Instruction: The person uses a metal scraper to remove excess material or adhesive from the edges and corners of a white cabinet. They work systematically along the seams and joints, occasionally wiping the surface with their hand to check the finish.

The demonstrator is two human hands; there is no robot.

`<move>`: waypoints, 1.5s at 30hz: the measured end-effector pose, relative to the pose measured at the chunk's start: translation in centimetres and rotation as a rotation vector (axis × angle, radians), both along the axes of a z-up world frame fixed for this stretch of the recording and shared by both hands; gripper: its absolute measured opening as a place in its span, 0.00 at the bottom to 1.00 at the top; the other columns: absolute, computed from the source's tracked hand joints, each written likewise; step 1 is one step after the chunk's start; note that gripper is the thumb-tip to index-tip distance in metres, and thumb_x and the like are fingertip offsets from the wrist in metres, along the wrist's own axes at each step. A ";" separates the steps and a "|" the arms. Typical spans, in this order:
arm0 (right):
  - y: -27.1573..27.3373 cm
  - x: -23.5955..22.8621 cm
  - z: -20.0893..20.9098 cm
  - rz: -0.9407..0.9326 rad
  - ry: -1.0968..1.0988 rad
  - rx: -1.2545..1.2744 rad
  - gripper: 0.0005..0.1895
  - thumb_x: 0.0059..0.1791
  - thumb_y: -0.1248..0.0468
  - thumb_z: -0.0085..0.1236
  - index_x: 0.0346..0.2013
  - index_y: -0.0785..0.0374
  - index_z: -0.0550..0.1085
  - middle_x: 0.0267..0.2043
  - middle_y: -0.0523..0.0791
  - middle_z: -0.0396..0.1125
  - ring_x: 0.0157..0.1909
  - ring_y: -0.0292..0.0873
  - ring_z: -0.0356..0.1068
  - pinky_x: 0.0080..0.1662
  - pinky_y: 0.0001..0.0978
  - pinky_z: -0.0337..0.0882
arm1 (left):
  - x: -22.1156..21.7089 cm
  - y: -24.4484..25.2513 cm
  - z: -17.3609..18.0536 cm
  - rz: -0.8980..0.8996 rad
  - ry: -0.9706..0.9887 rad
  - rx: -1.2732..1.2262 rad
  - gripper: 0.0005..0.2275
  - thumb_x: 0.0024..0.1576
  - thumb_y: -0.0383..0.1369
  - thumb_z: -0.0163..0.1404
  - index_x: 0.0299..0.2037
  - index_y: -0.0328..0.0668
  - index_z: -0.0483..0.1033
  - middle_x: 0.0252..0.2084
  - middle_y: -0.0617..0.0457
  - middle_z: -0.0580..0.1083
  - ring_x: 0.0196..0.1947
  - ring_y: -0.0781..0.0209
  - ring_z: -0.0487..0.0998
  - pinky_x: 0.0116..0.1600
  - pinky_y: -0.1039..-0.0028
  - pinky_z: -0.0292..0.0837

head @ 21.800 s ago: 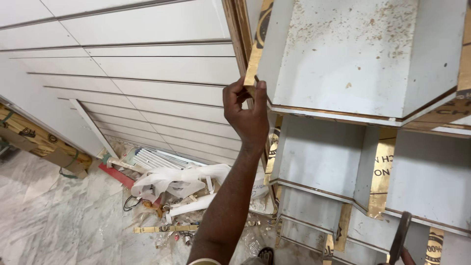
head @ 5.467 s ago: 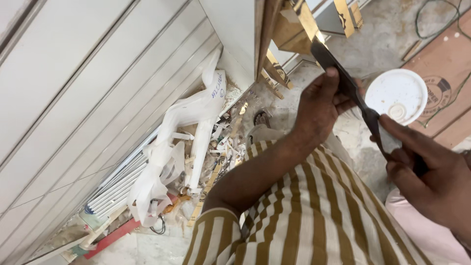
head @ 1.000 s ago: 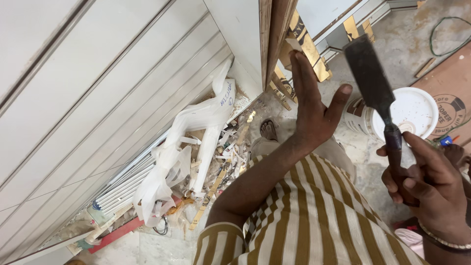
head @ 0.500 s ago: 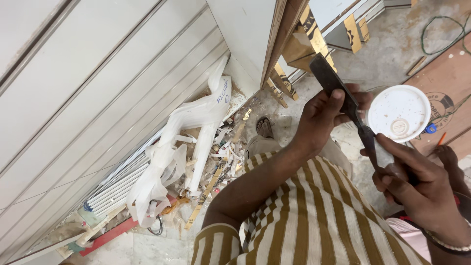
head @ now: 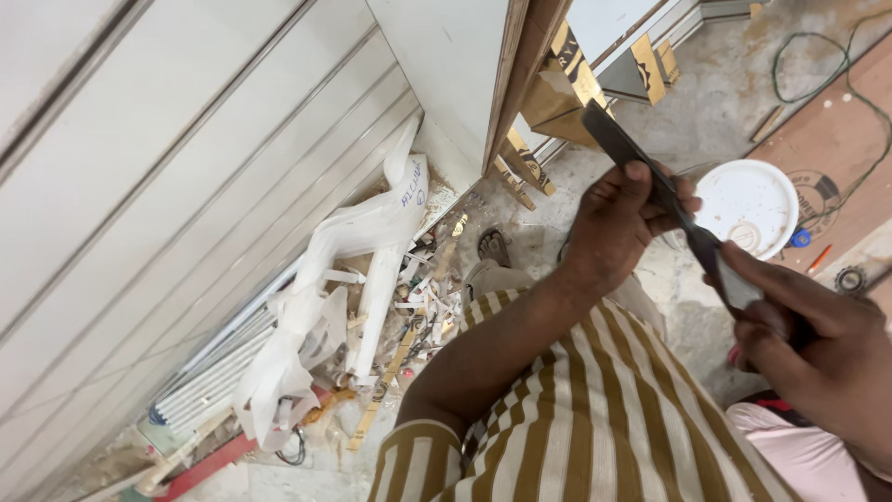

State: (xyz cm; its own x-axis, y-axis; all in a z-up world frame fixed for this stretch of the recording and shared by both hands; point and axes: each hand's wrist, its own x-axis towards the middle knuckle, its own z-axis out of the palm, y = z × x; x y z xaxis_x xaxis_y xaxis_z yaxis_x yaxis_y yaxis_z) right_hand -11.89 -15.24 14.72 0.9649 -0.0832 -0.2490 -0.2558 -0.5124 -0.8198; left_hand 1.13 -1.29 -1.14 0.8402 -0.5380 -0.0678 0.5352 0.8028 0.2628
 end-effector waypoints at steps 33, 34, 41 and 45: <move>0.4 -0.1 1.1 -0.006 0.077 0.037 0.38 0.52 0.77 0.49 0.79 0.60 0.65 0.29 0.43 0.66 0.26 0.31 0.68 0.31 0.26 0.75 | 0.8 0.7 1.4 0.035 0.063 0.103 0.19 0.72 0.47 0.51 0.44 0.34 0.76 0.44 0.46 0.79 0.46 0.53 0.83 0.51 0.63 0.80; 0.5 -0.3 1.3 0.004 0.067 0.035 0.38 0.52 0.76 0.49 0.79 0.60 0.65 0.29 0.43 0.65 0.26 0.30 0.68 0.32 0.25 0.76 | 0.6 0.8 1.6 0.043 0.064 0.090 0.18 0.71 0.46 0.51 0.44 0.35 0.76 0.43 0.46 0.79 0.46 0.53 0.83 0.52 0.62 0.80; 1.7 0.4 1.3 0.011 0.051 -0.083 0.39 0.48 0.76 0.51 0.76 0.58 0.65 0.31 0.44 0.63 0.24 0.32 0.62 0.26 0.26 0.71 | 0.9 1.2 1.9 0.032 0.059 0.080 0.17 0.71 0.46 0.50 0.47 0.37 0.75 0.42 0.46 0.79 0.44 0.53 0.83 0.49 0.62 0.81; 1.1 0.5 1.1 -0.041 0.110 -0.033 0.39 0.50 0.77 0.51 0.77 0.57 0.67 0.26 0.44 0.63 0.22 0.33 0.62 0.26 0.27 0.69 | 1.4 1.3 1.9 0.037 0.032 0.075 0.18 0.71 0.45 0.50 0.43 0.35 0.76 0.43 0.47 0.80 0.45 0.54 0.83 0.48 0.60 0.82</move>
State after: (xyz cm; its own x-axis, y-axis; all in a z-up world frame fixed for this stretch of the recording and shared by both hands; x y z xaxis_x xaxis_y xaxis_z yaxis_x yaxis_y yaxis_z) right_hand -11.35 -14.10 15.79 0.9276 -0.1319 -0.3496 -0.3645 -0.5257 -0.7686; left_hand 2.54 -0.02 0.76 0.8562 -0.4989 -0.1343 0.5146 0.8008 0.3063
